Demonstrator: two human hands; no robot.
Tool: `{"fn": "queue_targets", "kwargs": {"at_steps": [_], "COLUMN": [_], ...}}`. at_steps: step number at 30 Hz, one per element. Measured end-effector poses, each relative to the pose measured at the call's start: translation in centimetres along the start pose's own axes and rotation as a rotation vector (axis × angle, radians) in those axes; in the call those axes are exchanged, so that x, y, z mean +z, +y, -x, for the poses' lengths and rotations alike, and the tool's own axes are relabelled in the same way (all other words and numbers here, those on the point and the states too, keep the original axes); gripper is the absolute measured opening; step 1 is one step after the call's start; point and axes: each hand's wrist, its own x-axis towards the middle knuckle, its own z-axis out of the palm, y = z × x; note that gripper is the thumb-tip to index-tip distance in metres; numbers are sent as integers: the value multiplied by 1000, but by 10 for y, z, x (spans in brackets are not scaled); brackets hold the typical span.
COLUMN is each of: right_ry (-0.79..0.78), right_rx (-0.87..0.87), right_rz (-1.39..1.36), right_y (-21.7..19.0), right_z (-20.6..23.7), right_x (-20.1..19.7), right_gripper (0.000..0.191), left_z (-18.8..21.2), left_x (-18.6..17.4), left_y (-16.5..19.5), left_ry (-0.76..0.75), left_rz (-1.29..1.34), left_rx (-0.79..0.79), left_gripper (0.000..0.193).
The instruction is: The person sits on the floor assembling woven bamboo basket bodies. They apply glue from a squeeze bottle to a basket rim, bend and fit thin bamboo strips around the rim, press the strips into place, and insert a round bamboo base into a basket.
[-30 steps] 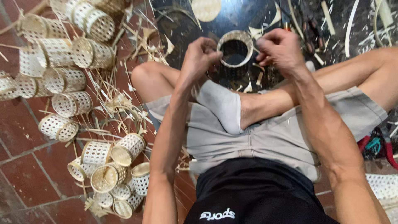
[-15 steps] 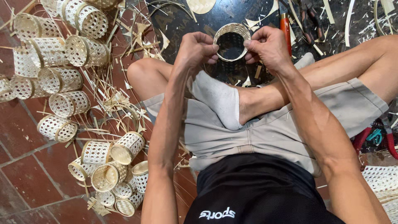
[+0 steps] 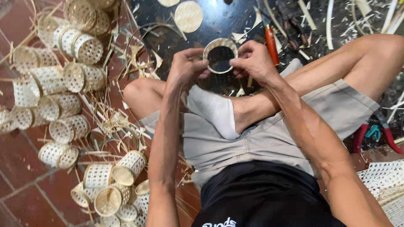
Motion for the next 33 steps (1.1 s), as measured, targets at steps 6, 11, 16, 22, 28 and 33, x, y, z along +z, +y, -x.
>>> {"fn": "queue_targets", "kwargs": {"at_steps": [6,11,16,22,28,33], "right_ry": [62,573,385,613,641,586], "right_rx": [-68,-592,88,-30,41,-202], "right_rz": [129,1358,1634,1447,1567,1614], "right_y": [-2,-36,-28,-43,-62,-70], "right_z": [-2,-13,4,-9,-28,-27], "right_x": [-19,-135,-210,-235,-251,-196], "right_gripper": [17,33,41,36,21,15], "left_z": [6,14,17,17,19,15], "left_x": [-3,-18,-31,-41,-41,-42], "left_y": [-11,-31,-58,-66,-65,-66], "left_ry": [14,190,244,204,185,191], "left_rz": [2,95,572,654,683,692], "left_rx": [17,125,291,309,319,317], "left_gripper": [38,38,23,19,20,21]}}
